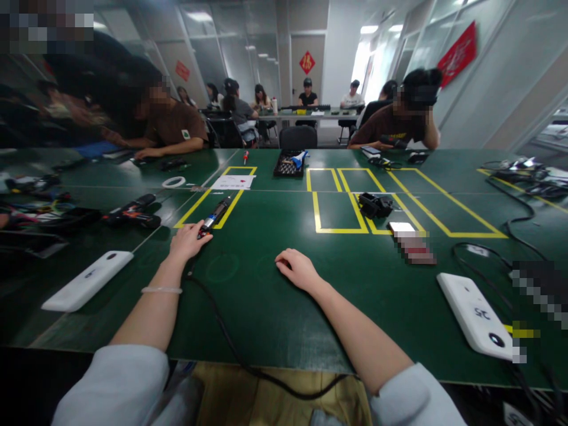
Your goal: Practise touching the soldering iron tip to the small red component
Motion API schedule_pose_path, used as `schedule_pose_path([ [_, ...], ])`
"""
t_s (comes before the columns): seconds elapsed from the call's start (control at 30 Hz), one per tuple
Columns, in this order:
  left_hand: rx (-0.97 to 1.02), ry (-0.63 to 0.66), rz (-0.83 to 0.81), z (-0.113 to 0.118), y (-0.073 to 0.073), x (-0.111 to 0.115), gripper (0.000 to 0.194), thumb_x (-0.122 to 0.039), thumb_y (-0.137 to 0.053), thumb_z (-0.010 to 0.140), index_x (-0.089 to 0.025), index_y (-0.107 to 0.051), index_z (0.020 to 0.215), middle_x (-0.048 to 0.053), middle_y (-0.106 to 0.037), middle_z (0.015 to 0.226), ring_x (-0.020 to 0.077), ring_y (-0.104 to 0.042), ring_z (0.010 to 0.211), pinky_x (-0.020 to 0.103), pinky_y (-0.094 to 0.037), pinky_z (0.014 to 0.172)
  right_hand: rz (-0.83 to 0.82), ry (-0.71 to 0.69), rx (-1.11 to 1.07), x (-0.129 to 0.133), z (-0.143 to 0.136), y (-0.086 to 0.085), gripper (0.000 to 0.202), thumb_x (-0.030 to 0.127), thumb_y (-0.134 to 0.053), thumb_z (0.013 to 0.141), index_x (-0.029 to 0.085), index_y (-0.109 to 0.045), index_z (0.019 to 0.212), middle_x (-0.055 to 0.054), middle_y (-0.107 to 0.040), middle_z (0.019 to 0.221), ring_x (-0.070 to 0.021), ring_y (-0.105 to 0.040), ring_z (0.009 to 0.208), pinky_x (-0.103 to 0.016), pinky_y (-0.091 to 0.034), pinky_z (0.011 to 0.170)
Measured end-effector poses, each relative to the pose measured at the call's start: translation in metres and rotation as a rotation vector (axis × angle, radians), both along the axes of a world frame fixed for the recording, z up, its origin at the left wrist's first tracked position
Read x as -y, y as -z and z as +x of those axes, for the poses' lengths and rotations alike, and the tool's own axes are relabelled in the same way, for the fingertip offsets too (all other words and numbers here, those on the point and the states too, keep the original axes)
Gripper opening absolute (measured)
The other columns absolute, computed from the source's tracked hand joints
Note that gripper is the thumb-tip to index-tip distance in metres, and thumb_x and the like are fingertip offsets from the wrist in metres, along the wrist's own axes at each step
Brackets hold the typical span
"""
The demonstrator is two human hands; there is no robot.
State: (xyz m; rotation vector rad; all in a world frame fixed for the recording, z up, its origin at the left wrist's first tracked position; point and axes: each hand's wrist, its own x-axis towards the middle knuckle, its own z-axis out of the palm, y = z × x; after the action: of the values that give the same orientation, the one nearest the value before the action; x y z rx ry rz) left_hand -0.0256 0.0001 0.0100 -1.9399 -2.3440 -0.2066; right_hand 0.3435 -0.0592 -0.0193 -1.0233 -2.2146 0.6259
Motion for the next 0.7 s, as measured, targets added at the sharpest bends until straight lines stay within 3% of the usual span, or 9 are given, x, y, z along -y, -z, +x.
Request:
schedule_pose_path([
  [0.17,-0.034,-0.004,0.144,0.006,-0.003,0.005,0.045,-0.038,-0.058,0.084,-0.021,-0.053,0.126,0.012,-0.052,0.125,0.0283,-0.050,0.113,0.038,-0.044,0.090,0.009,-0.011,0.012,-0.001,0.000,0.001,0.011,0.019,-0.054,0.090,0.019,-0.065,0.094,-0.003,-0.064,0.086,-0.0159,-0.057,0.083,-0.028,-0.044,0.076],
  [0.27,-0.039,-0.006,0.150,0.013,-0.005,0.008,0.031,-0.035,-0.060,0.082,-0.019,-0.057,0.110,0.011,-0.054,0.117,0.0261,-0.054,0.107,0.035,-0.047,0.084,0.012,-0.011,0.013,-0.001,0.000,0.000,0.011,0.018,-0.054,0.090,0.019,-0.065,0.094,-0.003,-0.064,0.087,-0.0160,-0.056,0.083,-0.028,-0.044,0.076],
  [0.37,-0.027,-0.024,0.132,0.017,-0.006,0.010,0.023,-0.036,-0.054,0.087,-0.020,-0.058,0.102,0.010,-0.055,0.115,0.0254,-0.056,0.104,0.034,-0.048,0.079,0.017,-0.017,0.020,-0.001,0.000,-0.001,0.011,0.018,-0.055,0.090,0.019,-0.065,0.093,-0.003,-0.064,0.086,-0.0161,-0.056,0.083,-0.028,-0.044,0.077],
  [0.53,-0.016,-0.094,0.151,0.022,-0.011,0.014,0.028,-0.036,-0.040,0.093,-0.017,-0.059,0.103,0.013,-0.059,0.110,0.0270,-0.059,0.097,0.037,-0.047,0.078,0.015,-0.015,0.023,-0.001,-0.001,-0.001,0.010,0.018,-0.055,0.090,0.019,-0.065,0.092,-0.003,-0.063,0.085,-0.0162,-0.056,0.083,-0.028,-0.044,0.077],
  [0.63,0.040,-0.025,0.231,0.032,-0.012,0.016,0.031,-0.036,-0.038,0.094,-0.016,-0.058,0.107,0.013,-0.062,0.109,0.0275,-0.060,0.100,0.037,-0.046,0.083,0.015,-0.017,0.025,-0.002,-0.001,0.000,0.010,0.018,-0.055,0.090,0.020,-0.065,0.092,-0.003,-0.063,0.085,-0.0163,-0.056,0.083,-0.029,-0.043,0.077],
  [0.7,0.209,0.114,0.236,0.047,-0.011,0.017,0.031,-0.038,-0.039,0.094,-0.018,-0.058,0.110,0.010,-0.065,0.106,0.0245,-0.061,0.098,0.035,-0.046,0.085,0.016,-0.020,0.027,-0.002,-0.001,0.001,0.010,0.018,-0.055,0.090,0.020,-0.065,0.092,-0.003,-0.064,0.085,-0.0163,-0.056,0.083,-0.029,-0.044,0.077],
])
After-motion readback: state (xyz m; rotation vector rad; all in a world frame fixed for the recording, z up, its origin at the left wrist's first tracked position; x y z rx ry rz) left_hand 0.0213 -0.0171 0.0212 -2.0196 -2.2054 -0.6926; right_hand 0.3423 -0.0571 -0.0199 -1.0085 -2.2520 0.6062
